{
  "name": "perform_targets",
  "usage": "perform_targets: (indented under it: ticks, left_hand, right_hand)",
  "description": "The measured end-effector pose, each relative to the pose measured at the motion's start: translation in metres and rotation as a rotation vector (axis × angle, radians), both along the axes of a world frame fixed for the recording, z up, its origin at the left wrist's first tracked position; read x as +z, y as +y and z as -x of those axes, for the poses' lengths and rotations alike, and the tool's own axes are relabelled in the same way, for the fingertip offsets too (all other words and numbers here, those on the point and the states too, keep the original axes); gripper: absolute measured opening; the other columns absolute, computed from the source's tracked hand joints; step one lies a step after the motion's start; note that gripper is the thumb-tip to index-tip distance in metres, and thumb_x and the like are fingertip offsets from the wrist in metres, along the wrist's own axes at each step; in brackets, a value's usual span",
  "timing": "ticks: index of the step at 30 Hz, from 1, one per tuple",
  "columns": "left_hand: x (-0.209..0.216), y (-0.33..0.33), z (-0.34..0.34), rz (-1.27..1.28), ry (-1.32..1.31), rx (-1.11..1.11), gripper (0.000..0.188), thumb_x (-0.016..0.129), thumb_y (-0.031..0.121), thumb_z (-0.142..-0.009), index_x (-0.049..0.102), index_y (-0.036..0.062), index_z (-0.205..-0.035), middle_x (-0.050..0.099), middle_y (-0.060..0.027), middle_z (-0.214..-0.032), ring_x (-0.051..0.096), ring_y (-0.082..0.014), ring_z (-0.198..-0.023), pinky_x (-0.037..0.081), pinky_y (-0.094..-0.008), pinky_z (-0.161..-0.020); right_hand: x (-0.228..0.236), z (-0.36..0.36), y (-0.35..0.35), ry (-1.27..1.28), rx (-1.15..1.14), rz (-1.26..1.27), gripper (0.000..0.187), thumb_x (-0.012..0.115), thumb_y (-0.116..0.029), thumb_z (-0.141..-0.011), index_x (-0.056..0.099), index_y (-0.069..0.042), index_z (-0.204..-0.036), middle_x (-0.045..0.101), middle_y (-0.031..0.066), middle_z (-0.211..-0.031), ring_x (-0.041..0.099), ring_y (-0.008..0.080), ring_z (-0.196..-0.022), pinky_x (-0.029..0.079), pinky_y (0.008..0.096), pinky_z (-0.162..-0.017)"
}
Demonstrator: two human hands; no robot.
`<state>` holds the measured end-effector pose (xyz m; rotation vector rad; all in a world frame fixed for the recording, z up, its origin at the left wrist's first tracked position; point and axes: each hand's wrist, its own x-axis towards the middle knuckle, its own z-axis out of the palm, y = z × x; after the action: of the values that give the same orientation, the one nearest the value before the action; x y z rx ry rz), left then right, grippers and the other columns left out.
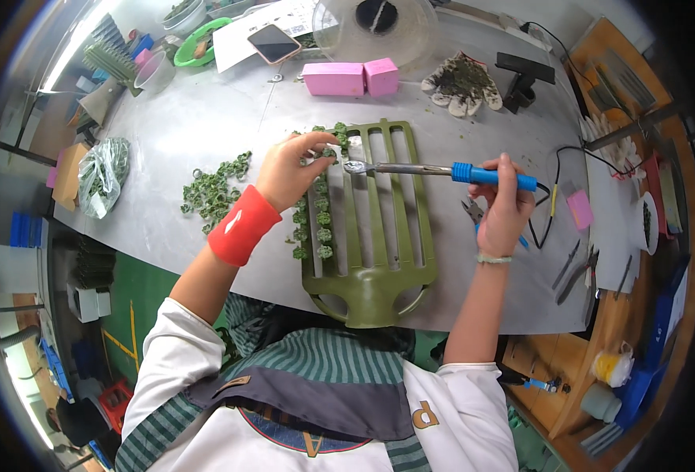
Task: The person assembles small artificial plant components by using a heated tool to attach green plastic leaves onto a larger green plastic base. The person picks up individual leaf pieces from a pile, positions them on the base, and applies heat with the tool to secure them before finally picking up a phone.
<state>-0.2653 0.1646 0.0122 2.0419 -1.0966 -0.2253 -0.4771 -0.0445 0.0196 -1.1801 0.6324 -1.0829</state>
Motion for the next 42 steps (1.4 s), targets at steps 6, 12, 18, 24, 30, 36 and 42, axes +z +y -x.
perform_targets:
  ticks: [6,12,18,24,30,36,42]
  left_hand:
    - [-0.030,-0.022,-0.004,-0.015,-0.305,-0.008,0.022,0.074,0.013,-0.075,0.070,0.0138,-0.096,0.068,-0.0025,-0.090,0.057,-0.0222,-0.096,0.044,-0.0366,-0.087]
    - [-0.031,-0.019,-0.005,-0.062,-0.366,0.016,0.022,0.076,0.017,-0.073,0.070,0.0158,-0.094,0.069,0.0004,-0.089,0.057,-0.0216,-0.097,0.038,-0.0393,-0.091]
    - [-0.022,-0.014,-0.015,0.042,-0.248,-0.085,0.027,0.073,0.018,-0.078,0.067,0.0132,-0.104,0.069,-0.0021,-0.092,0.057,-0.0234,-0.100,0.042,-0.0382,-0.092]
    - [-0.011,0.107,-0.115,-0.172,0.136,0.553,0.019,0.060,0.012,-0.091,0.067,0.0074,-0.108,0.069,-0.0067,-0.083,0.066,-0.0122,-0.069,0.054,-0.0262,-0.061]
    - [-0.038,0.198,-0.152,-0.529,-0.044,0.536,0.030,0.072,0.019,-0.076,0.070,0.0138,-0.105,0.070,-0.0077,-0.084,0.067,-0.0240,-0.083,0.053,-0.0356,-0.080]
    - [-0.020,0.154,-0.118,-0.249,0.027,0.532,0.028,0.072,0.018,-0.079,0.069,0.0133,-0.106,0.069,-0.0061,-0.080,0.066,-0.0145,-0.073,0.052,-0.0291,-0.070]
    - [0.009,0.051,-0.012,0.065,0.385,0.049,0.022,0.067,0.002,-0.084,0.067,0.0055,-0.106,0.068,-0.0019,-0.086,0.059,-0.0052,-0.072,0.049,-0.0220,-0.066]
  right_hand:
    - [-0.011,-0.008,0.002,-0.025,0.018,-0.042,0.027,0.061,-0.022,-0.092,0.061,0.002,-0.080,0.063,0.0072,-0.071,0.060,0.0146,-0.051,0.050,0.0255,-0.048]
    - [-0.005,-0.007,0.004,0.017,0.030,0.017,0.025,0.061,-0.021,-0.092,0.062,0.001,-0.081,0.064,0.0068,-0.071,0.059,0.0144,-0.051,0.049,0.0261,-0.047]
    - [0.001,0.018,-0.009,-0.013,-0.039,-0.015,0.021,0.061,-0.020,-0.092,0.063,-0.001,-0.084,0.063,0.0068,-0.075,0.056,0.0129,-0.054,0.046,0.0249,-0.047]
    - [0.006,0.014,-0.001,-0.016,0.014,-0.040,0.025,0.060,-0.023,-0.093,0.061,-0.002,-0.080,0.062,0.0056,-0.074,0.055,0.0121,-0.053,0.044,0.0233,-0.049]
    - [0.012,0.015,0.003,-0.011,0.014,-0.058,0.025,0.060,-0.023,-0.093,0.061,-0.002,-0.079,0.061,0.0055,-0.072,0.055,0.0115,-0.052,0.044,0.0228,-0.049]
    - [0.013,0.019,0.003,0.019,-0.011,-0.018,0.026,0.060,-0.024,-0.093,0.061,-0.002,-0.078,0.061,0.0055,-0.070,0.055,0.0118,-0.052,0.045,0.0233,-0.049]
    - [0.010,0.023,0.002,0.011,-0.006,-0.017,0.026,0.062,-0.023,-0.092,0.061,-0.002,-0.078,0.061,0.0056,-0.070,0.055,0.0126,-0.050,0.046,0.0238,-0.048]
